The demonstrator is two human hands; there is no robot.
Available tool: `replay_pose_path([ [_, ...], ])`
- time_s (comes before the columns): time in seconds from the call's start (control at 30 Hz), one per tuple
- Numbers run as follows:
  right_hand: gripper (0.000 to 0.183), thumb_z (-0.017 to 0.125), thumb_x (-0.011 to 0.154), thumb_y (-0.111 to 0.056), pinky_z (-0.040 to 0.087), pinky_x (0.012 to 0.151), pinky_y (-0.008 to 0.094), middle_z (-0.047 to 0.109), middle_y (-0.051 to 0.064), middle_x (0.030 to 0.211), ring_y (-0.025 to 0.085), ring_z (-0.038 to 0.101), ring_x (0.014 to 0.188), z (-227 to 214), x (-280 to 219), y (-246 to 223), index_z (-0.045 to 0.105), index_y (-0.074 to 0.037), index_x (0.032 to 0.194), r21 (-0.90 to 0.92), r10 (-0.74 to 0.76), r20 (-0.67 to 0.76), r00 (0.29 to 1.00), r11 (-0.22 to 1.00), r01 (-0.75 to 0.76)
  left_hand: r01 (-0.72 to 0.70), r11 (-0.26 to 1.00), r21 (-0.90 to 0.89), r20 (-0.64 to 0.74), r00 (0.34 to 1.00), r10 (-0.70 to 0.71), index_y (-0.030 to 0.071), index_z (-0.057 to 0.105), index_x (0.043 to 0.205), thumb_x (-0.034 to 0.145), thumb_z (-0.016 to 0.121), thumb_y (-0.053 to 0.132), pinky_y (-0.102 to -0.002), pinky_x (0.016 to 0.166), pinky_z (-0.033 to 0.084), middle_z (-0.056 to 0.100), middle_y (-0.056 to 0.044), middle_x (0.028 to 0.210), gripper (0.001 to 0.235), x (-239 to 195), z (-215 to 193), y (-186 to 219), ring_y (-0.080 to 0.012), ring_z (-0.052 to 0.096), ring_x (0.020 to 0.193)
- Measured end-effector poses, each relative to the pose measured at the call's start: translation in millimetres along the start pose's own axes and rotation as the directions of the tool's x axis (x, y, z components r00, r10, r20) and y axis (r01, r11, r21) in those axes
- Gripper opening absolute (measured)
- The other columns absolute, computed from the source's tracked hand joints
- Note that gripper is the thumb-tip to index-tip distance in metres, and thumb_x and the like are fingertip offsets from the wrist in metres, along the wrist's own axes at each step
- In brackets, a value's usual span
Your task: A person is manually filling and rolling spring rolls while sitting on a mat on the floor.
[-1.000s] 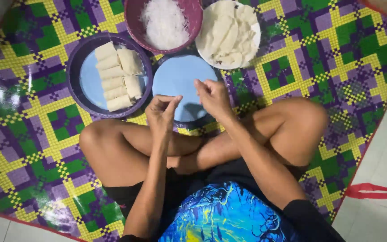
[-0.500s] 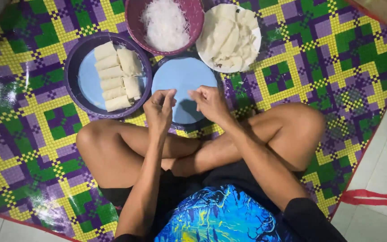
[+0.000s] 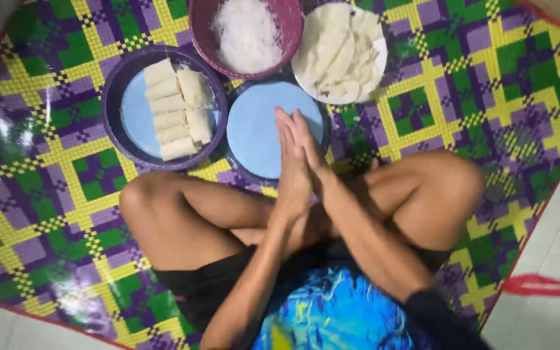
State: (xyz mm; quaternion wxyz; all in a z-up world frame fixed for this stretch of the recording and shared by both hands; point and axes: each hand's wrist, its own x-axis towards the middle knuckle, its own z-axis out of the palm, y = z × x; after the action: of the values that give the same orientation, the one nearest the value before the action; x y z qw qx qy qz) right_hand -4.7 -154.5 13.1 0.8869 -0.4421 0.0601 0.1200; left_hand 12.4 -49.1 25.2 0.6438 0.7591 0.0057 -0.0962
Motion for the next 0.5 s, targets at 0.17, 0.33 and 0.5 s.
replay_pose_path([
  [0.17, 0.075, 0.052, 0.098, -0.063, 0.025, 0.127, 0.035, 0.043, 0.006, 0.162, 0.022, 0.038, 0.15, 59.4, -16.7, -25.3, 0.046, -0.017, 0.157, -0.036, 0.33, -0.422, 0.844, 0.924, -0.38, -0.06, 0.998, -0.013, 0.042, 0.997, 0.061, 0.005, -0.01, 0.164, 0.113, 0.031, 0.014, -0.052, 0.131, -0.006, -0.012, -0.026, 0.17, 0.067, -0.4, 11.4, -28.0, -0.0408, -0.006, 0.159],
  [0.33, 0.076, 0.046, 0.098, -0.063, 0.021, 0.128, 0.038, 0.038, 0.008, 0.164, 0.021, 0.034, 0.153, 73.3, -11.2, -34.0, 0.042, -0.018, 0.158, -0.126, 0.336, -0.372, 0.865, 0.905, -0.406, -0.054, 0.998, -0.022, 0.066, 0.996, 0.055, 0.006, -0.009, 0.164, 0.112, 0.03, 0.016, -0.047, 0.132, -0.005, -0.006, -0.025, 0.171, 0.066, 6.0, -6.6, 3.0, -0.0347, 0.0, 0.16],
  [0.5, 0.063, 0.042, 0.107, -0.051, 0.02, 0.129, 0.04, 0.035, 0.008, 0.164, 0.02, 0.032, 0.153, 82.8, -21.9, -27.8, 0.039, -0.016, 0.159, -0.046, 0.272, -0.246, 0.93, 0.955, -0.292, 0.053, 0.991, -0.125, 0.101, 0.994, -0.04, 0.001, -0.002, 0.164, 0.111, 0.024, 0.038, -0.043, 0.132, -0.004, -0.006, -0.02, 0.172, 0.07, -5.5, 15.6, -21.0, -0.03, 0.0, 0.161],
])
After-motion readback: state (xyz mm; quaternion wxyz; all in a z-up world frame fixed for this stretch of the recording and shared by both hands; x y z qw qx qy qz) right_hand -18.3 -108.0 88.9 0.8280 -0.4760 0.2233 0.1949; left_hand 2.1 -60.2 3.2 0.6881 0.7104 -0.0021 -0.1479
